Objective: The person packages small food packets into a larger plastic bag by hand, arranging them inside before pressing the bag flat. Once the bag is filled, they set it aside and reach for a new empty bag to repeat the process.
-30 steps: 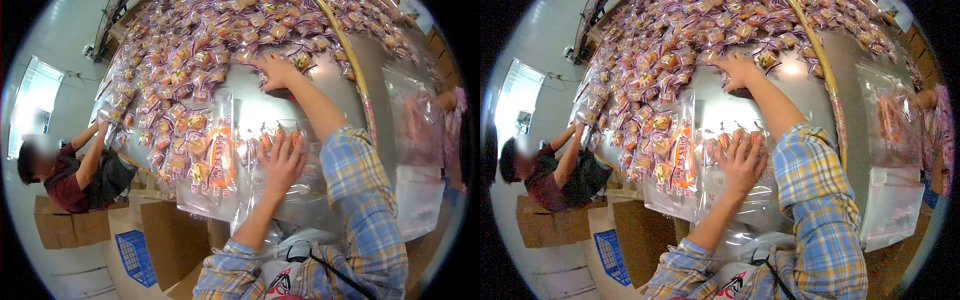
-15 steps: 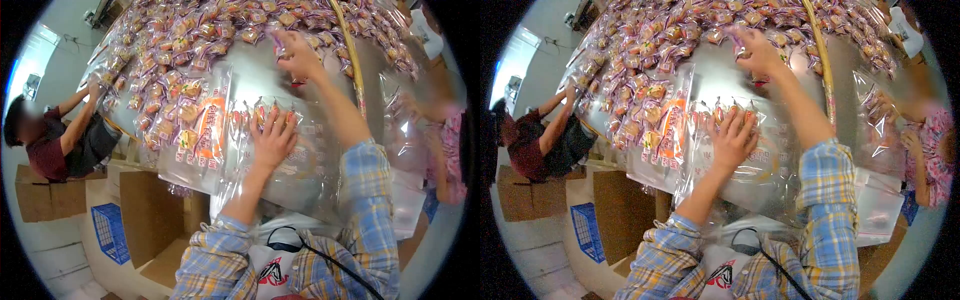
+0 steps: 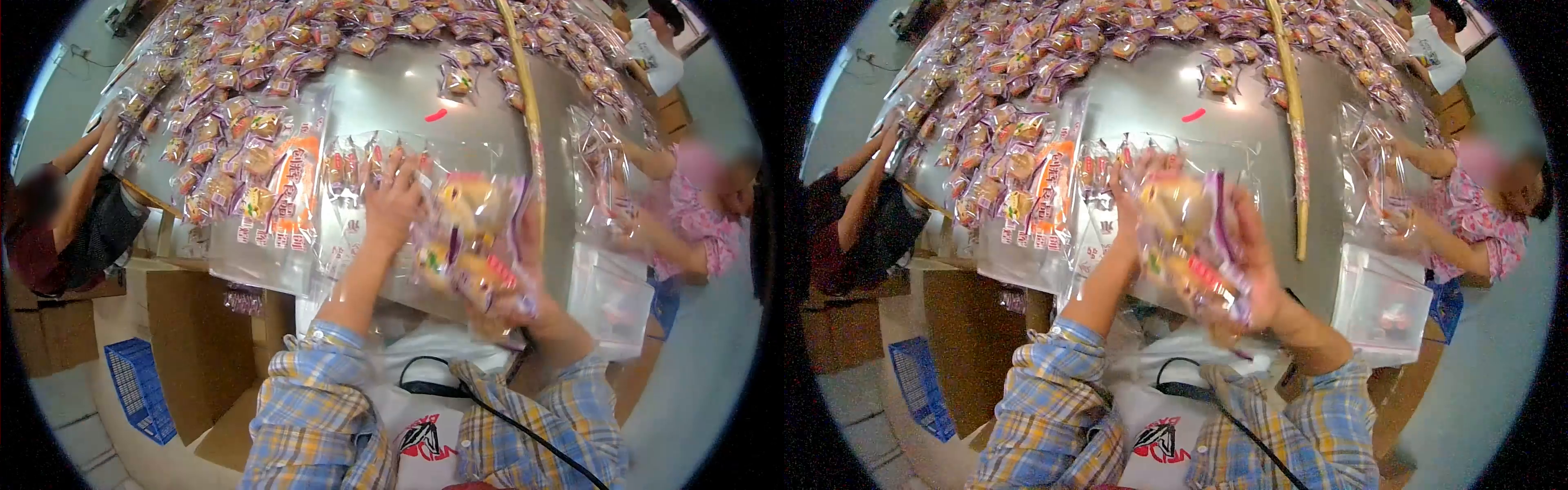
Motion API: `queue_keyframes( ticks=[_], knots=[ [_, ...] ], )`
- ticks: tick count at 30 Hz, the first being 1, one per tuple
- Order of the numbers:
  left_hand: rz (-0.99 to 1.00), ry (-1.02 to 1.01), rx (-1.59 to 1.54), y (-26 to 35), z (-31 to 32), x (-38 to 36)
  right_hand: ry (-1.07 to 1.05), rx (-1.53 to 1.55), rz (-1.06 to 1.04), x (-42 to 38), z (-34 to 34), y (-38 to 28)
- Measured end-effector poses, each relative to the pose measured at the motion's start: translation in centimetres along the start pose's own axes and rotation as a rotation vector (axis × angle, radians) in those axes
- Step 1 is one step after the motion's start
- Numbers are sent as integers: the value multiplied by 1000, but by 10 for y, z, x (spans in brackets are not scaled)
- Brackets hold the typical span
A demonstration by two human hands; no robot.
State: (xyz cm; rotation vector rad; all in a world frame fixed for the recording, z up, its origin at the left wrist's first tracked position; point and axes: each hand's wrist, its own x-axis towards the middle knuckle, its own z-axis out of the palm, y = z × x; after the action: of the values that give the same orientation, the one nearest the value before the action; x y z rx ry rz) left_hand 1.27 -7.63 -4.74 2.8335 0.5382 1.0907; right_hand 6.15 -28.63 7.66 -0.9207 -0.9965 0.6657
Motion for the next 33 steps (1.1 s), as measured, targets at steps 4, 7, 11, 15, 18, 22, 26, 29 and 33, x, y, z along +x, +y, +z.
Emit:
queue_keyframes(
  ticks=[4, 7, 11, 15, 18, 22, 26, 29, 33],
  knots=[
    [4, 88, 6, 6, -11, 10, -97, -41, 205, -39, 31, -4],
    [10, 93, -36, 7, -19, 10, -452, -394, -71, -33, 51, -22],
    [11, 99, -35, 8, -17, 10, -711, -645, -41, -42, 57, -21],
    [21, 98, -30, 7, -17, 11, -702, -840, -58, -49, 46, -14],
    [20, 85, -13, 6, -18, 10, -741, -993, -25, -47, 42, -18],
    [25, 82, -22, 6, -16, 10, -815, -1096, 177, -43, 33, -24],
    [34, 100, -22, 5, -12, 11, -791, -1348, 313, -45, 29, -25],
    [30, 91, -16, 5, -13, 10, -576, -1507, 407, -47, 32, -28],
    [24, 115, -32, 6, -11, 10, -293, -1600, 420, -49, 39, -16]
  ],
)
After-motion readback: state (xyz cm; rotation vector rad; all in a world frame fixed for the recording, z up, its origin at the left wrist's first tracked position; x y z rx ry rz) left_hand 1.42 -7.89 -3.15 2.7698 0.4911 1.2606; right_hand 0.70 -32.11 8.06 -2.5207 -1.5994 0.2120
